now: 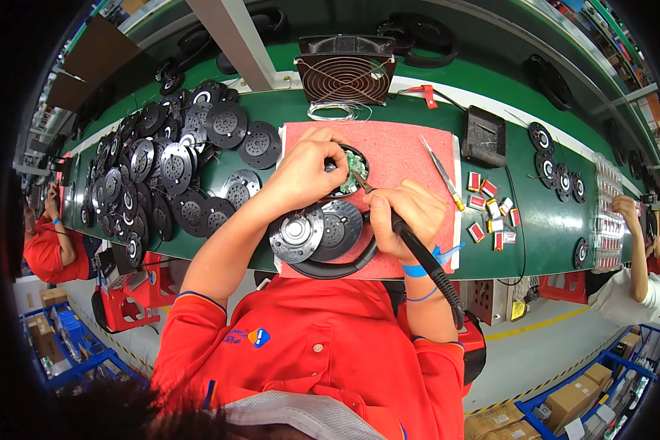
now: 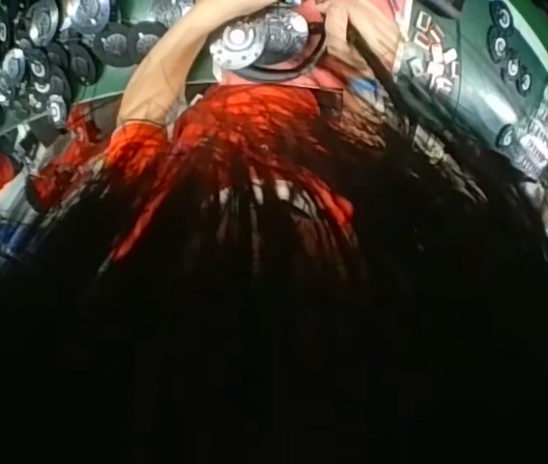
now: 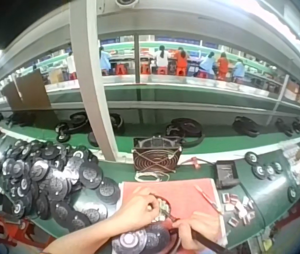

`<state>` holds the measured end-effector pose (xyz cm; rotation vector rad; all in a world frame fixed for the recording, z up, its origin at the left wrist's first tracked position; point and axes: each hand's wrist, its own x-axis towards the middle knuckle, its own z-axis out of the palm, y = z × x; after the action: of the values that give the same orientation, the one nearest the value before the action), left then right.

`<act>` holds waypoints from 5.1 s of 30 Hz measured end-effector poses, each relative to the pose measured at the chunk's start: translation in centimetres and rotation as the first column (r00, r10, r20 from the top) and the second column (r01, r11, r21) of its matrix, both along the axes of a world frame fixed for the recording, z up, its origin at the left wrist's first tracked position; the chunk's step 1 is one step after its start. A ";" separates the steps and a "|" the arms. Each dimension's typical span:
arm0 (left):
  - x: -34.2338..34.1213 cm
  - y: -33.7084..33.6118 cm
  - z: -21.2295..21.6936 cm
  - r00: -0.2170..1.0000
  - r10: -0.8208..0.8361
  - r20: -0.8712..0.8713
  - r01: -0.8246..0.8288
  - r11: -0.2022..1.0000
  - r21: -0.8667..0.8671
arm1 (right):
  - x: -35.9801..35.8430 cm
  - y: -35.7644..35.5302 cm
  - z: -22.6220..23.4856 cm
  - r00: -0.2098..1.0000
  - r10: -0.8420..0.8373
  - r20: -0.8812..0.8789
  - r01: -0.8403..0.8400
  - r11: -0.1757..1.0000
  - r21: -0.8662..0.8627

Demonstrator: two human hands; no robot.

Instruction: Soldering electronic components and wires onto headphone units at an assembly station.

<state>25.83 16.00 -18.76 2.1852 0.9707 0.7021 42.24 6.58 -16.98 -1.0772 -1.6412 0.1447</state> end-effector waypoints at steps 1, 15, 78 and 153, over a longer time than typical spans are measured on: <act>0.1 0.0 0.1 1.000 0.002 -0.004 -0.002 1.000 0.005 | 0.1 0.0 0.0 1.000 -0.005 -0.002 0.005 1.000 0.003; -0.2 -0.1 0.3 0.999 -0.003 -0.043 0.002 1.000 -0.027 | 7.5 -7.5 -1.5 0.930 -0.367 -0.031 0.362 0.926 -0.110; -4.0 -6.9 3.5 0.863 0.101 0.495 0.175 0.860 -0.480 | -3.8 -1.8 0.1 0.827 0.134 -0.547 -0.274 0.944 -0.183; -2.2 -1.0 0.8 1.000 -0.012 0.013 0.010 0.985 0.174 | -0.5 0.2 0.8 0.995 0.099 -0.012 -0.099 0.995 0.023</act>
<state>23.68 15.04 -17.93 2.3309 0.9191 0.8232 41.78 6.76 -16.19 -0.9759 -1.6810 0.1976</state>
